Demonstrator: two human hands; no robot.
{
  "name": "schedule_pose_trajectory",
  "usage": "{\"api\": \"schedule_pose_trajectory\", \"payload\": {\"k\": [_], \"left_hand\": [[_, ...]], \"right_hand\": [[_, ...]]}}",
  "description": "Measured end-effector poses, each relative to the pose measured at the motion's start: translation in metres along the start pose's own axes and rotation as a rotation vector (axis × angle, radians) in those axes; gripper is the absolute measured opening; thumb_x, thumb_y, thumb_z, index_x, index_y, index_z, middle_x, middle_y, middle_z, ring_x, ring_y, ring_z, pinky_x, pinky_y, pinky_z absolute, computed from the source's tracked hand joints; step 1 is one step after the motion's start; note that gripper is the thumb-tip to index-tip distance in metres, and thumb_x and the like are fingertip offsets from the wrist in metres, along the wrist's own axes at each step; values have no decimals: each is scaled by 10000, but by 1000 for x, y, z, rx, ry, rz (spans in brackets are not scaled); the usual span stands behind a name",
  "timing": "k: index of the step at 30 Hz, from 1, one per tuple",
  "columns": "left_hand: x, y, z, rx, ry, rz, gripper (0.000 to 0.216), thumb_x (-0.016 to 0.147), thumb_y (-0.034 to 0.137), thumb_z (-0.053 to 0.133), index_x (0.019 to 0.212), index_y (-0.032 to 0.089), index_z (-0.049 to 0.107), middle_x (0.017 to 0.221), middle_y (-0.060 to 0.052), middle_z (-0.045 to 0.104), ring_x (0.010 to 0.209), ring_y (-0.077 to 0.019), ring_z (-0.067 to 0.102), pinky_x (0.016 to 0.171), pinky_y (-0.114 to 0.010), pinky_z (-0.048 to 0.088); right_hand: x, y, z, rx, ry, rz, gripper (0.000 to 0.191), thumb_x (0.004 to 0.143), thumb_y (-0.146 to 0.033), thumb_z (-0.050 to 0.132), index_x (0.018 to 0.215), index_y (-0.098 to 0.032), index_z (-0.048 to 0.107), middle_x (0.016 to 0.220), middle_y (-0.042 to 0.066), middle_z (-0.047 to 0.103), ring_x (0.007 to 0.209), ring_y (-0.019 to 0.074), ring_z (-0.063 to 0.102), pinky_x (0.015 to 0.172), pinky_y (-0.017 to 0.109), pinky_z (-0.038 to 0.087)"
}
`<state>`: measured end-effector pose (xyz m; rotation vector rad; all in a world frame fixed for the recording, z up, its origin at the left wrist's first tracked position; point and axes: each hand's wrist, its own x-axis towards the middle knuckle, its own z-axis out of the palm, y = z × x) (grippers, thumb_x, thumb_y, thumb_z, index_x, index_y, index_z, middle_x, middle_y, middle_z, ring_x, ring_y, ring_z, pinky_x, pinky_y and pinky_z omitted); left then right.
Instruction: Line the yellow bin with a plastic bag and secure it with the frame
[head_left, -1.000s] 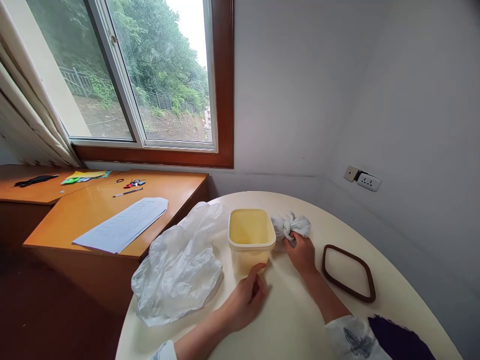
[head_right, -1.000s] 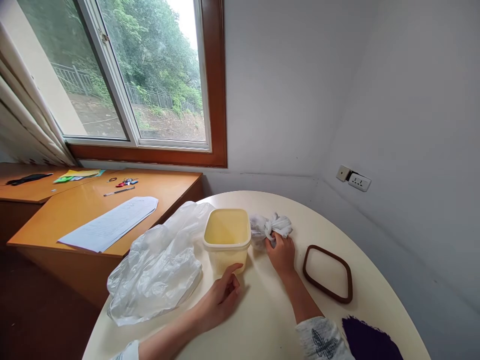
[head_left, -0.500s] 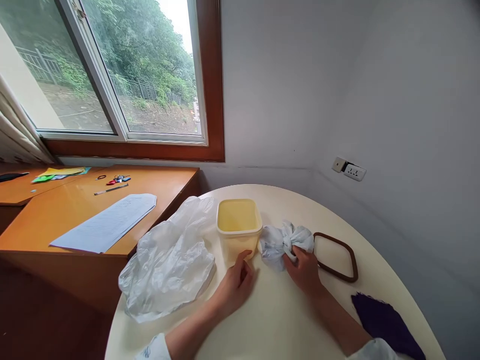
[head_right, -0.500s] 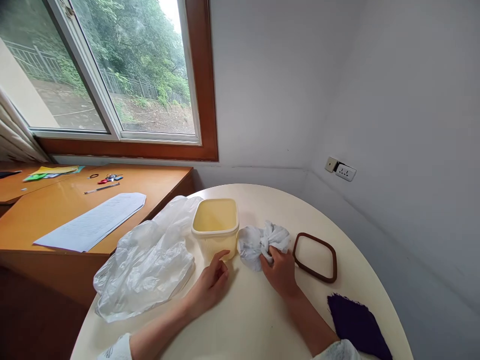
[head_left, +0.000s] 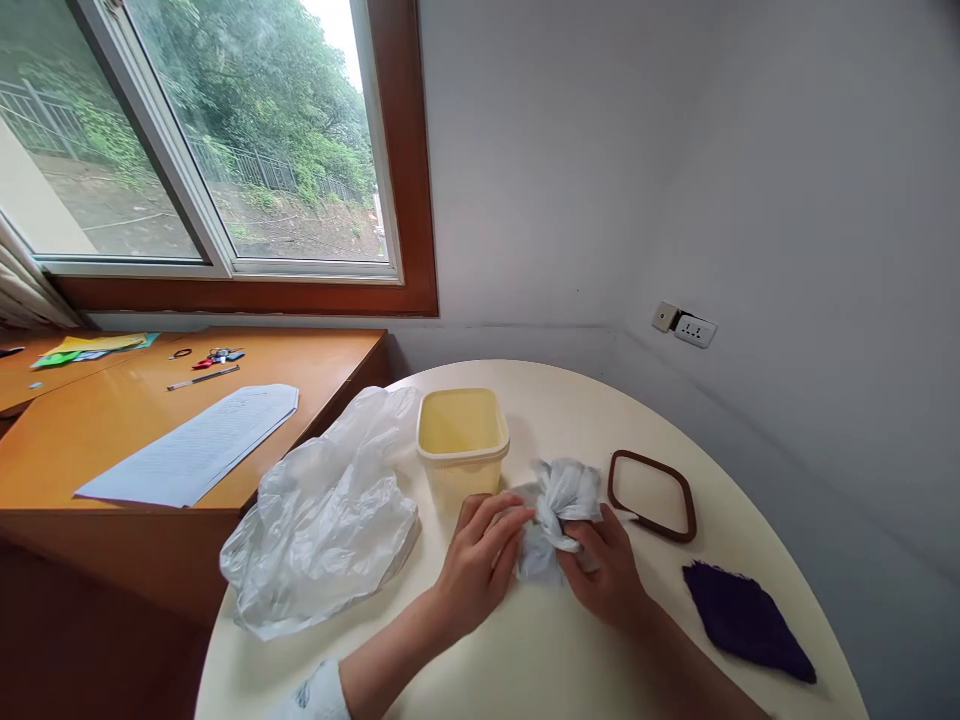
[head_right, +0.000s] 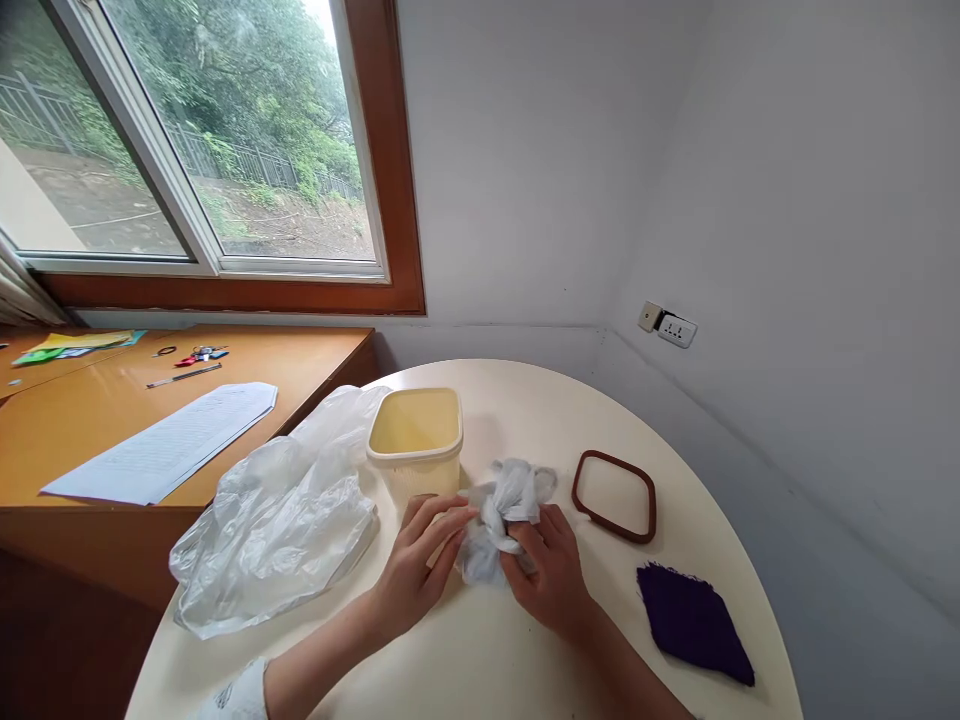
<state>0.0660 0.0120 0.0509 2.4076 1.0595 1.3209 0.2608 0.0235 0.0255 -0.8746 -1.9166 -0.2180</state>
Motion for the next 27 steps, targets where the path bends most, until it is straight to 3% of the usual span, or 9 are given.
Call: {"api": "schedule_pose_trajectory", "payload": {"k": [4,10,16,21,27], "left_hand": [[17,5,-2,-79,-174,14,391,843,64,428,1188,209,540,1109,-93,587,1009,-210,495,888,-357,429],[33,3,-4,-229,-334,-115,432,717,67,527,1122,208,578,1086,-87,574,993,-211,533,854,-319,454],[24,-2,7,-251,-253,-326,264,750,124,515,998,189,574,881,-44,588,797,-168,541,702,-265,451],[20,1,10,-221,-218,-340,287,706,75,484,963,181,554,878,-41,600,766,-159,533,682,-250,430],[24,5,6,-207,-164,-364,298,725,70,454,991,173,540,853,-40,575,705,-140,508,633,-239,422]], "right_hand": [[2,-4,-3,129,-19,11,185,726,-63,483,823,-219,502,714,16,580,641,163,466,598,305,424],[4,-5,-3,202,-26,130,188,758,-57,459,851,-215,502,773,26,573,723,167,518,641,313,463],[6,-3,0,67,3,27,336,761,-16,475,1028,-213,529,934,65,604,906,194,563,783,378,463],[8,-6,-3,71,23,-44,253,760,-9,493,878,-226,549,785,8,639,783,160,608,748,362,441],[11,-11,-6,200,48,-3,224,760,-9,511,822,-223,532,777,13,643,830,175,619,735,360,466]]}}
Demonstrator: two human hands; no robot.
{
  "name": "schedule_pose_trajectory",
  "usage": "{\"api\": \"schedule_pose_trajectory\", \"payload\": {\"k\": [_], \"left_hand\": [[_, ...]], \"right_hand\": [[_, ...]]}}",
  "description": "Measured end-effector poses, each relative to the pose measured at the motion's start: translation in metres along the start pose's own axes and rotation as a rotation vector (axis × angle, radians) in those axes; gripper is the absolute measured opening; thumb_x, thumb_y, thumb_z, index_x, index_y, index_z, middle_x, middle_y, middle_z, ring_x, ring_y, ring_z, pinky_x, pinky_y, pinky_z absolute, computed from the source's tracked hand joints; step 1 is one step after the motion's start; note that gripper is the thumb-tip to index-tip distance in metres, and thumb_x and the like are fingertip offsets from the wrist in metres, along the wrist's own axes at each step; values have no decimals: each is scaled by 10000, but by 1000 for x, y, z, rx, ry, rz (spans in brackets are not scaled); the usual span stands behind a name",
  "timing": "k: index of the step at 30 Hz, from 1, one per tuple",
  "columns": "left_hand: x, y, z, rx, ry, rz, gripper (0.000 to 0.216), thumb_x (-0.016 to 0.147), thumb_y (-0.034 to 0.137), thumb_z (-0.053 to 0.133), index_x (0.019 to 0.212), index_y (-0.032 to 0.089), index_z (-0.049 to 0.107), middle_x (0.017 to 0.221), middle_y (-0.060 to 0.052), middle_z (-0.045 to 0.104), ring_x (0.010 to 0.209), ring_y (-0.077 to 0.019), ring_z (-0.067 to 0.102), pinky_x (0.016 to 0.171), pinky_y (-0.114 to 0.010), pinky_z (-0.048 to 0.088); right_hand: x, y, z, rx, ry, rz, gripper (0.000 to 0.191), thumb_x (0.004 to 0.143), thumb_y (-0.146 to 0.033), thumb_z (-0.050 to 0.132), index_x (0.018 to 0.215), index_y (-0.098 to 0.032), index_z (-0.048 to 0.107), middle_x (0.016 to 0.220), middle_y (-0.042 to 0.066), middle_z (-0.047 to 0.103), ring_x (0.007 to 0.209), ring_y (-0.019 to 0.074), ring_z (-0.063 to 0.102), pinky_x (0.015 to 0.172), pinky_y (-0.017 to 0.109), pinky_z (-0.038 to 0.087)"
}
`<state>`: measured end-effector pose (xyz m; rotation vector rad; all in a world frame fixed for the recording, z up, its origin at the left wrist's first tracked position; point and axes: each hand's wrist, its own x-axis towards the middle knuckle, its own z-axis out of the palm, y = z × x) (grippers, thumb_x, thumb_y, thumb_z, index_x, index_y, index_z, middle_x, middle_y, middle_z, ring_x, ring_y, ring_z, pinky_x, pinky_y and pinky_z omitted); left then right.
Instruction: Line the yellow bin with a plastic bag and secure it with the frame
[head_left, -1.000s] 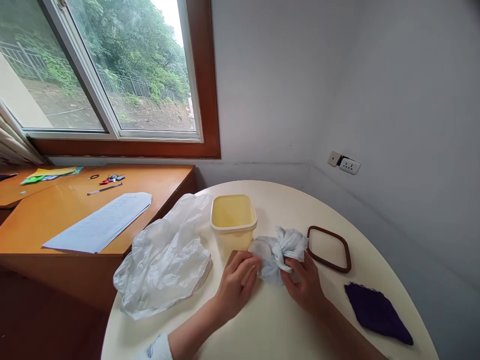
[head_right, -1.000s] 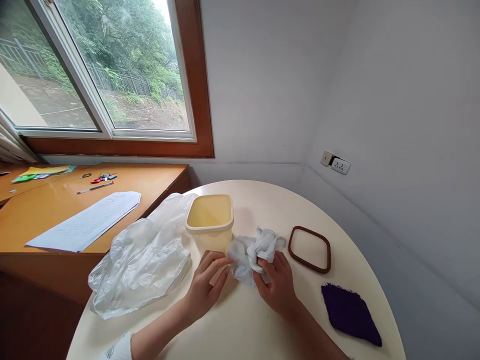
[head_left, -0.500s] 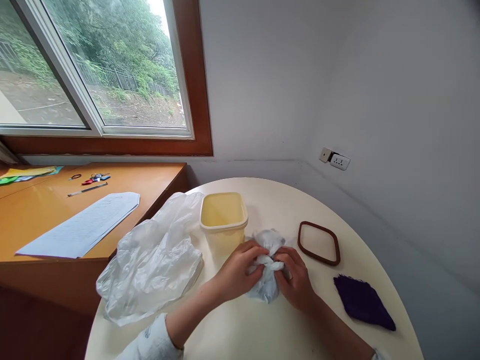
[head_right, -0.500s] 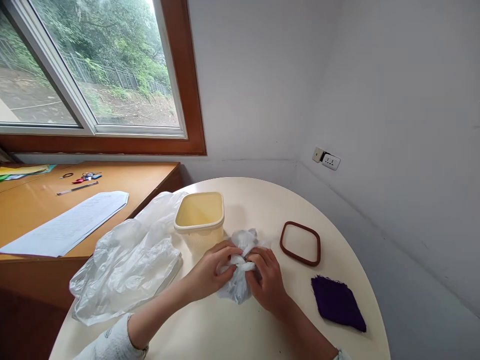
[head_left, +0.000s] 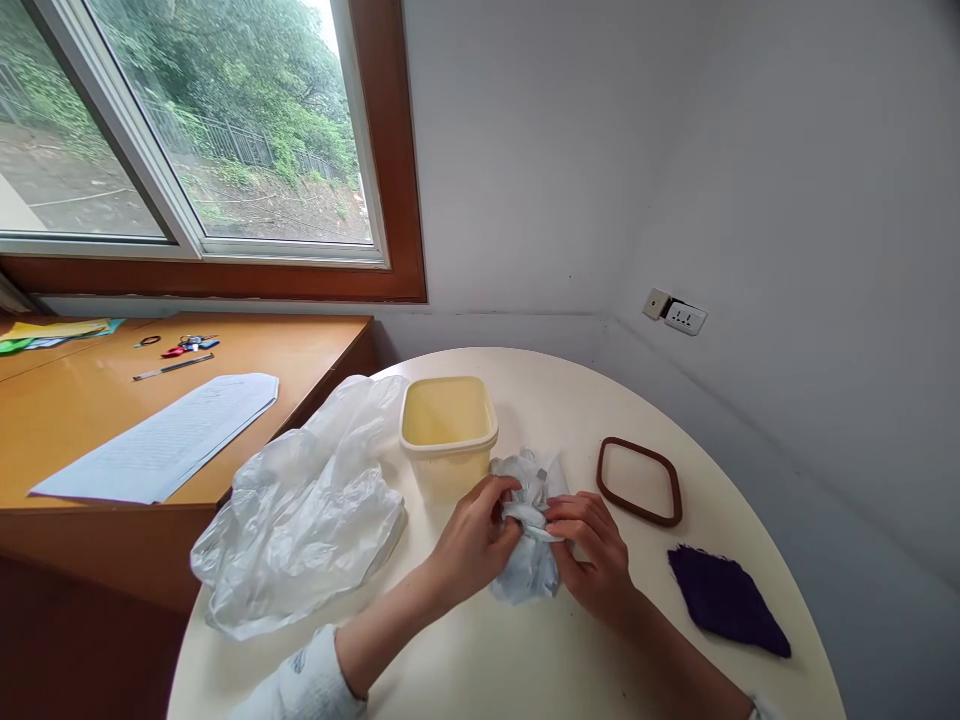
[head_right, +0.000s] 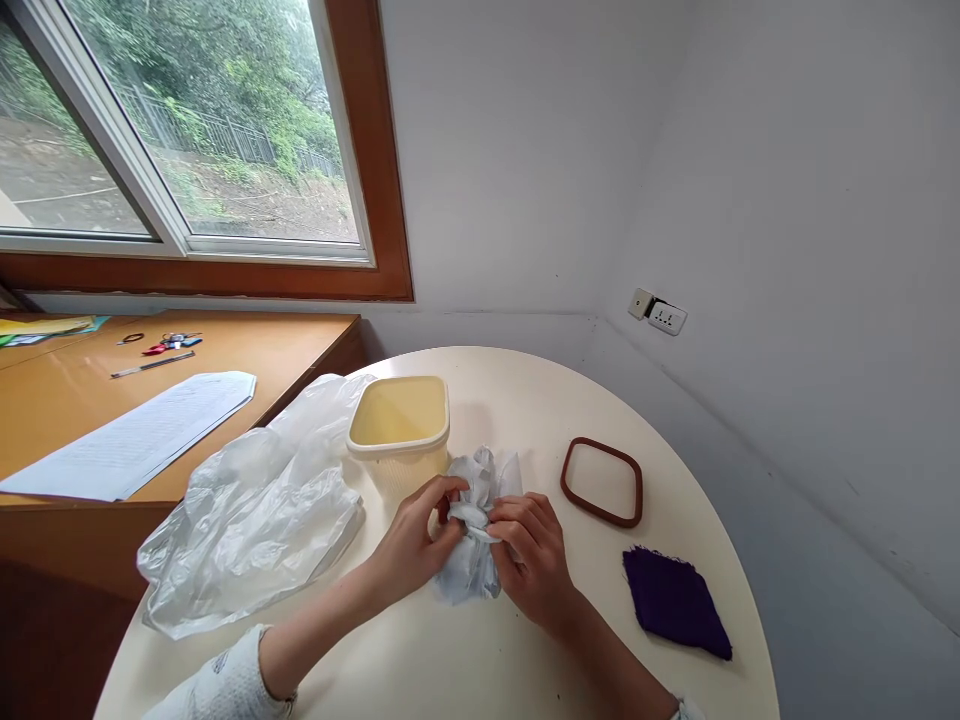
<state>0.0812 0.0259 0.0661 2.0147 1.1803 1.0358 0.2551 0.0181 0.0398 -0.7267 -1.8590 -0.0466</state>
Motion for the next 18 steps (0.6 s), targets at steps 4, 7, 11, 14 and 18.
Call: {"api": "schedule_pose_trajectory", "payload": {"k": [4,7,11,14,18], "left_hand": [[3,1,-3,-63,31,-3,208,732,70,448,843,168,594,769,-24,535,653,-126,475,602,-230,395],[6,1,-5,-184,-3,-16,162,753,99,469,788,157,616,740,-25,528,662,-129,457,613,-235,381],[6,0,-4,-328,-51,-31,109,792,198,528,801,154,627,763,-33,528,710,-139,467,654,-244,388],[5,0,-1,-341,-1,-48,81,790,213,549,783,165,614,809,-37,504,785,-157,490,710,-257,410],[4,0,3,-341,71,-63,77,740,123,549,767,174,601,881,-44,472,883,-175,499,797,-282,420]], "right_hand": [[-1,-1,0,102,43,121,217,774,-17,495,795,-231,522,841,29,621,861,182,588,752,368,486],[-1,1,-2,156,41,253,186,774,-38,465,748,-220,491,888,44,590,868,183,565,739,354,485],[-4,5,-4,111,-17,339,159,751,-65,419,709,-212,463,914,54,562,877,194,543,737,361,463],[-6,3,-5,38,-40,238,162,751,-95,398,809,-211,496,979,74,549,908,211,522,775,406,434],[-3,-3,-6,-62,-73,100,160,728,-170,494,882,-214,491,1003,83,552,935,237,522,821,451,393]]}}
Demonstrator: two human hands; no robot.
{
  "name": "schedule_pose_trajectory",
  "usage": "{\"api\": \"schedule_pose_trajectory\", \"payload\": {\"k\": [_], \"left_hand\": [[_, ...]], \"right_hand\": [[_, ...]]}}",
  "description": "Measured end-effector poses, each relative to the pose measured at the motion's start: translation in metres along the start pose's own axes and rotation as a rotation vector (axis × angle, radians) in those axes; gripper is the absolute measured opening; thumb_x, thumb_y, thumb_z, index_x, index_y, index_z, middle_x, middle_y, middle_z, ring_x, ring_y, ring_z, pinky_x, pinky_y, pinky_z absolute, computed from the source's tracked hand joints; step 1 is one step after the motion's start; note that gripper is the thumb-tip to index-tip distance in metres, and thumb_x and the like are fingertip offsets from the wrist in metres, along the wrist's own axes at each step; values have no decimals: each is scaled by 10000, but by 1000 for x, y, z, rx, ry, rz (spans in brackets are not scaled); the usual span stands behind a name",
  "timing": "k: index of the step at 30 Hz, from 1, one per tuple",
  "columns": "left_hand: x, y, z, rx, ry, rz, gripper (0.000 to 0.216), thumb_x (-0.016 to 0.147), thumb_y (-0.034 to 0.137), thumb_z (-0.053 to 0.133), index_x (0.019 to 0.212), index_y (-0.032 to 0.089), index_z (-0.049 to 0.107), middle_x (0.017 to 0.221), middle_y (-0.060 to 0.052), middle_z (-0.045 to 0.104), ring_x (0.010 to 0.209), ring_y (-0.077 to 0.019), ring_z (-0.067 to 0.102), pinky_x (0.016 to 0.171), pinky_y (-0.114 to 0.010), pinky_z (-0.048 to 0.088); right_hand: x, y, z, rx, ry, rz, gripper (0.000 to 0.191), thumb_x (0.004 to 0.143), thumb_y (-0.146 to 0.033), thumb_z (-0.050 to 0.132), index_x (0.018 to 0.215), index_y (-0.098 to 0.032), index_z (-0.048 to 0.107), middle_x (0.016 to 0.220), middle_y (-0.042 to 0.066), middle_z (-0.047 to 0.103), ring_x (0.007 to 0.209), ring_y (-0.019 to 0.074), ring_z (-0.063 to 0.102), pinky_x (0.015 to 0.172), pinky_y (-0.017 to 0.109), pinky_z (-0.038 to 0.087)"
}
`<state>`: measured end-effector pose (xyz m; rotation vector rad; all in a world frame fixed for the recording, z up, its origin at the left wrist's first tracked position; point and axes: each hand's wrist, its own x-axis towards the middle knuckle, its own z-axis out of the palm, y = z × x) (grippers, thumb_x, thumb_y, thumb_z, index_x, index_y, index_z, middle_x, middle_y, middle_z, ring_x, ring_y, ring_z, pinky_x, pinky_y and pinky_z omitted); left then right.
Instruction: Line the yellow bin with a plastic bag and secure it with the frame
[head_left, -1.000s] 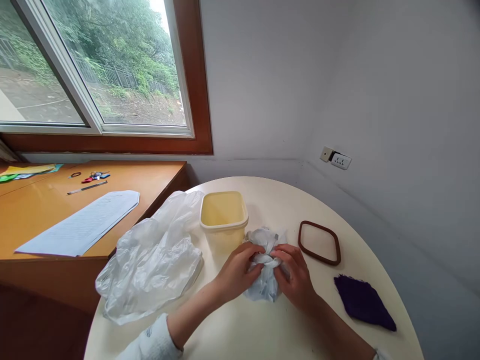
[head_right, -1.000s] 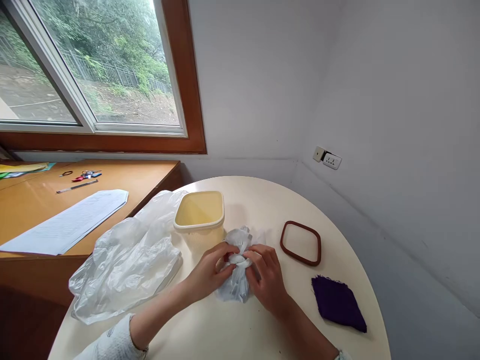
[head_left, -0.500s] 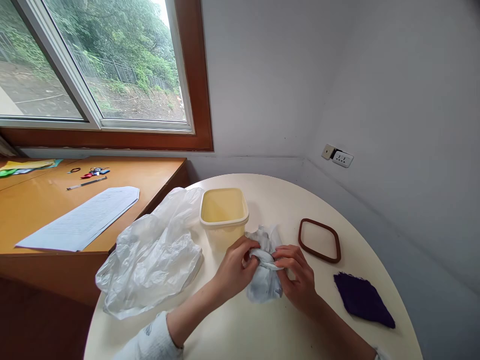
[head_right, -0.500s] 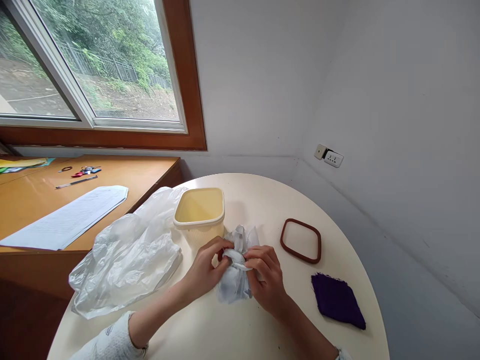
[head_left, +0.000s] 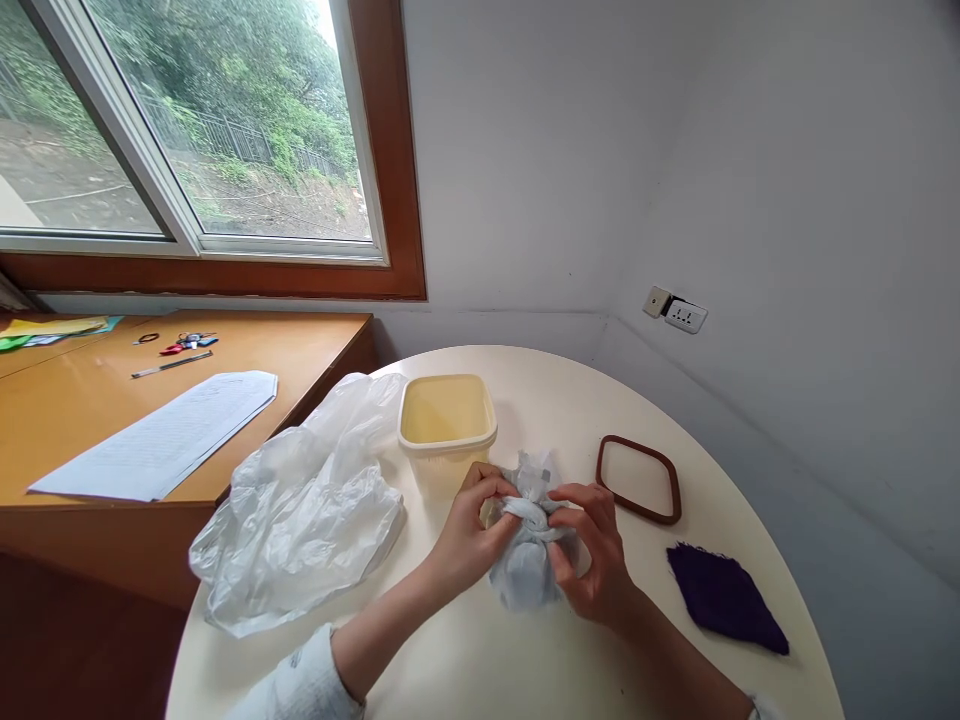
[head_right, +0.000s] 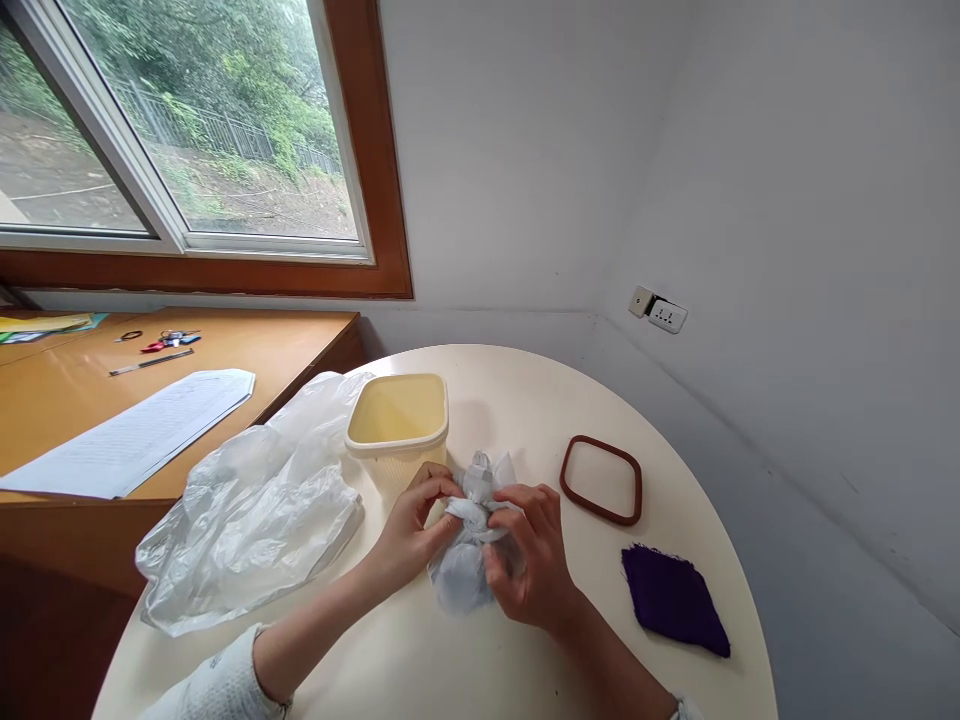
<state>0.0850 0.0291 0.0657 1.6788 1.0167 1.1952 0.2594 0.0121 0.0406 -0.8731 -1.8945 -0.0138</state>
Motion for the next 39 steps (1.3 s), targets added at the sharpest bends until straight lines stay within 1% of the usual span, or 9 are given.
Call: {"api": "schedule_pose_trajectory", "payload": {"k": [5,9,12,18,25,28,31,34,39], "left_hand": [[0,-1,2,-112,13,-20,92,748,107,549,802,171,588,996,-71,506,999,-199,504,873,-302,413],[-1,0,3,-174,8,-69,46,803,198,549,831,166,568,832,-36,565,805,-158,535,723,-253,434],[-2,1,3,-184,33,-88,104,822,263,555,831,160,571,790,-32,585,772,-156,530,694,-248,420],[-1,2,0,-265,24,-104,187,797,338,600,820,153,576,770,-27,572,753,-149,504,677,-236,391],[-1,7,-1,-537,-153,-245,242,756,337,652,829,166,497,673,14,537,617,-100,460,572,-196,320],[-2,11,0,-548,-156,-288,207,752,297,644,821,172,494,568,44,500,550,-86,416,539,-191,290],[-2,12,3,-476,-76,-313,175,753,279,619,840,167,516,547,51,483,537,-86,399,532,-193,281],[-1,11,6,-397,-20,-315,178,744,271,606,867,151,559,600,30,505,585,-104,442,558,-202,313],[-1,7,8,-321,31,-198,137,713,247,623,793,136,612,880,-54,561,837,-176,523,710,-241,396]], "right_hand": [[4,0,4,-119,22,-49,181,717,-162,613,808,-226,470,905,49,595,868,212,565,814,421,386],[4,5,6,-110,13,-38,128,778,-144,580,814,-220,484,904,55,601,850,200,567,798,413,390],[2,7,5,-58,28,-2,106,809,-135,546,825,-225,492,925,54,594,862,197,553,793,411,401],[-2,12,5,188,83,229,88,824,-171,559,779,-223,504,936,48,573,903,190,544,780,368,452],[0,11,8,355,75,467,104,846,-254,547,761,-210,506,890,42,572,875,182,553,774,336,453],[1,8,9,377,34,513,102,856,-252,536,765,-211,510,874,33,569,865,175,553,780,332,451],[1,7,8,311,57,432,28,846,-198,543,829,-218,534,924,40,571,901,177,547,798,342,450],[1,5,5,204,85,230,146,807,-140,576,920,-227,543,945,47,569,910,187,536,791,360,448],[8,2,2,32,-40,9,210,760,-155,660,911,-228,534,830,20,608,808,184,561,766,380,414]]}}
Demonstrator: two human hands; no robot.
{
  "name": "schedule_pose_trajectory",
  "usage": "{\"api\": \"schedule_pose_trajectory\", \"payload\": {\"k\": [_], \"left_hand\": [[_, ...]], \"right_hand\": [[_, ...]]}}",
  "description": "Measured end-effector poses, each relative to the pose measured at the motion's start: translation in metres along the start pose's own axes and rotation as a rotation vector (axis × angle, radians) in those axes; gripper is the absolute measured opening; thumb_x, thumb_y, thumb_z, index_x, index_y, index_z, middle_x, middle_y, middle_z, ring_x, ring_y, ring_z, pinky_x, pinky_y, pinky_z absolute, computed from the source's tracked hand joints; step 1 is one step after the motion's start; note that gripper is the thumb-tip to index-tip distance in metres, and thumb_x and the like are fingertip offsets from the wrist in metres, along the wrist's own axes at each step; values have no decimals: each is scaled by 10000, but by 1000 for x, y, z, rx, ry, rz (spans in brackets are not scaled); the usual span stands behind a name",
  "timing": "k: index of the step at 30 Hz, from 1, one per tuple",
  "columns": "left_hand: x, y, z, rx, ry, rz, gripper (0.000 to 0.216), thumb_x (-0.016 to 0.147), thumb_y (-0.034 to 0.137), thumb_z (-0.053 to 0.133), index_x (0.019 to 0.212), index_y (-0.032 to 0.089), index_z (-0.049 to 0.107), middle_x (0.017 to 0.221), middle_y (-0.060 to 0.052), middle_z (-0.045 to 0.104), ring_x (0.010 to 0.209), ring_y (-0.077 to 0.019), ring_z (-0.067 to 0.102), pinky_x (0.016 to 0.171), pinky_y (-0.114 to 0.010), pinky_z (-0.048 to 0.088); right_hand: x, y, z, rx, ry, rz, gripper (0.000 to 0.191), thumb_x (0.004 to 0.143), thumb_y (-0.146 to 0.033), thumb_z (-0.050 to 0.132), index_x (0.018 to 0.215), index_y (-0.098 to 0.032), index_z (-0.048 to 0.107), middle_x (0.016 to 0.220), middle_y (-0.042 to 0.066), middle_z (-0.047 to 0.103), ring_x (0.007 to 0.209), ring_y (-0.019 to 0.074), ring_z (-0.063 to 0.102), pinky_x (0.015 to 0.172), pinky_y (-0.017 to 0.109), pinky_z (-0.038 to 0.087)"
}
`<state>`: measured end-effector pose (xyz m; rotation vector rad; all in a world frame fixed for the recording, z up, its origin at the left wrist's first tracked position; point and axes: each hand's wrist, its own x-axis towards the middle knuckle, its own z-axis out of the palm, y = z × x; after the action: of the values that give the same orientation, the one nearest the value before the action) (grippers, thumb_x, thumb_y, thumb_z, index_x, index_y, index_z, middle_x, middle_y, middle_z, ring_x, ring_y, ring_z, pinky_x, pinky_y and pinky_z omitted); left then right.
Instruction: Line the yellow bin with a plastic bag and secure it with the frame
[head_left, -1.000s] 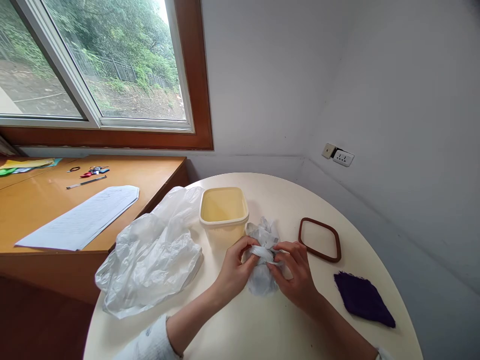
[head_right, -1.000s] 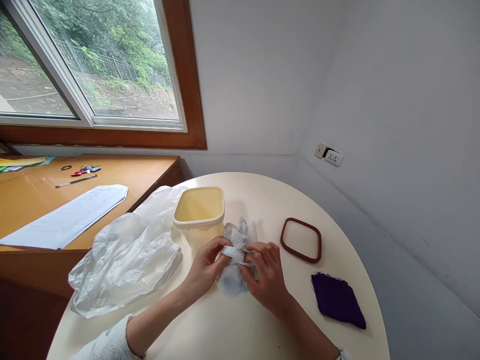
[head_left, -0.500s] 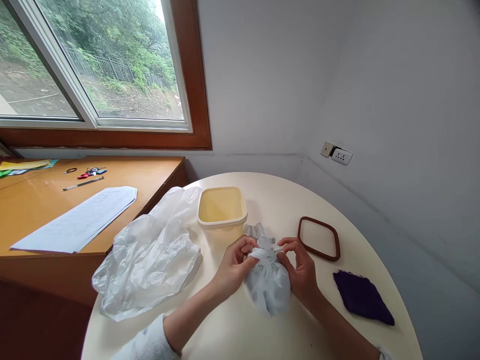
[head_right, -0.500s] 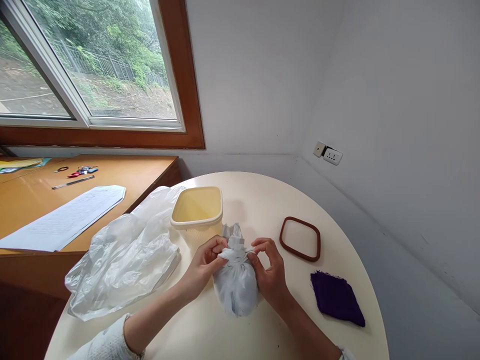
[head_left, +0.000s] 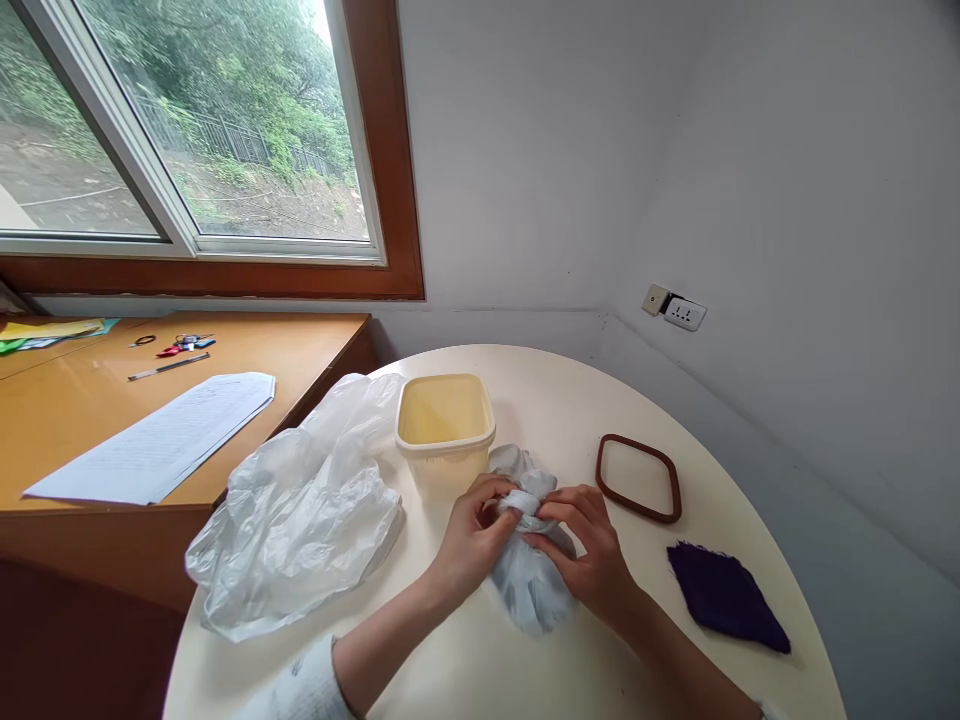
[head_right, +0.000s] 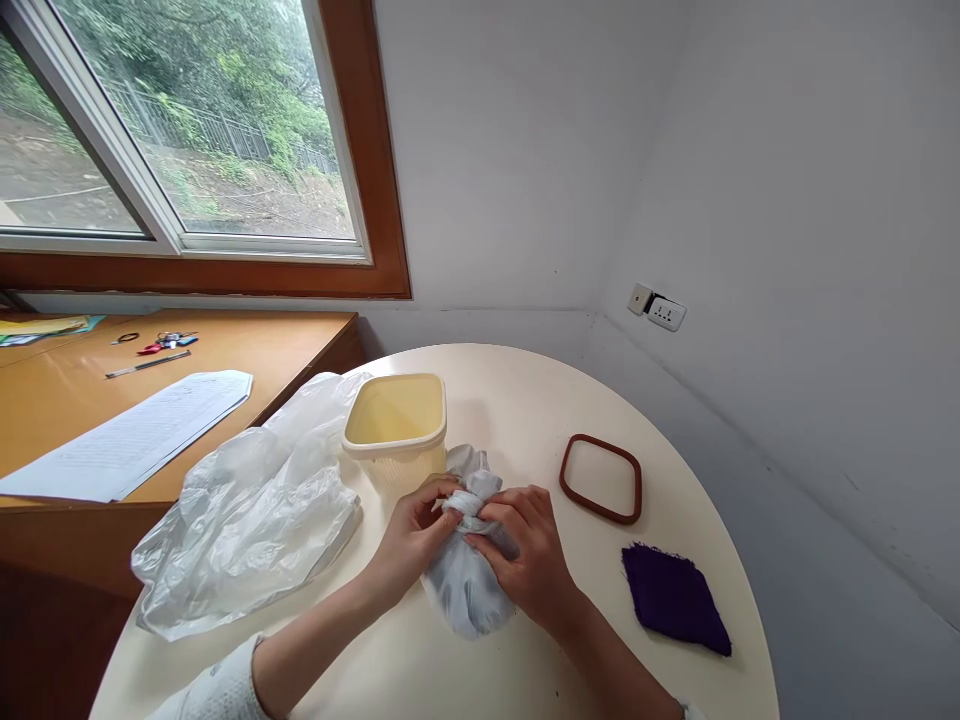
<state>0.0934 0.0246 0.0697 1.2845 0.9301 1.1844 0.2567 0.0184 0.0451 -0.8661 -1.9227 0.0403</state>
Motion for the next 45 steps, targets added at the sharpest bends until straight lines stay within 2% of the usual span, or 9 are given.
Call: {"api": "schedule_pose_trajectory", "payload": {"k": [6,12,19,23,27,32,39,42,45], "left_hand": [[-2,-2,1,-10,-27,-46,107,756,244,590,790,143,585,761,-20,565,724,-140,506,657,-227,384],[-2,-2,0,-6,8,-32,114,802,263,553,797,150,545,700,10,511,656,-110,447,593,-204,341],[-4,1,0,-13,-43,-86,143,802,297,564,798,162,521,546,58,405,524,-87,351,503,-200,266],[-1,-6,-3,49,-48,-3,172,811,323,568,806,151,555,726,-19,548,693,-139,481,620,-232,360],[1,-13,-5,125,-1,84,177,801,331,595,794,158,560,864,-57,555,838,-185,519,741,-277,401],[0,-9,-2,-27,-47,37,179,819,340,582,825,163,554,1052,-99,576,1005,-225,531,843,-303,394],[-4,-3,1,-101,2,-22,266,786,409,621,780,159,531,710,3,549,667,-124,489,595,-214,343],[-4,-3,1,-133,-16,-27,269,791,406,616,773,159,512,691,13,534,641,-110,466,580,-203,324],[-3,-3,-1,-125,15,-32,239,801,378,607,769,164,505,676,20,523,645,-111,463,587,-205,326]], "right_hand": [[0,3,0,-86,-40,-5,129,809,-118,580,869,-217,524,845,17,632,822,178,577,795,390,378],[-6,4,2,18,-7,47,144,816,-82,531,788,-210,470,853,24,615,838,177,576,781,376,390],[-12,7,6,264,52,322,59,853,-179,501,834,-234,507,915,32,602,888,181,560,768,336,454],[-13,8,5,508,82,473,50,878,-258,482,876,-240,529,970,40,612,935,188,572,809,331,454],[-9,6,3,733,139,676,126,878,-352,490,899,-241,547,1018,44,626,893,183,596,750,301,469],[-3,7,3,958,180,871,158,814,-386,581,819,-234,540,834,-2,643,675,142,572,605,259,450],[-6,13,9,1027,185,1072,199,763,-416,607,817,-230,559,671,-3,622,584,178,574,550,300,445],[-8,15,10,997,112,1049,224,771,-438,584,825,-220,573,650,6,611,587,187,575,554,309,451],[-6,14,6,979,-5,882,221,784,-434,568,850,-223,555,761,13,620,647,177,576,576,291,456]]}}
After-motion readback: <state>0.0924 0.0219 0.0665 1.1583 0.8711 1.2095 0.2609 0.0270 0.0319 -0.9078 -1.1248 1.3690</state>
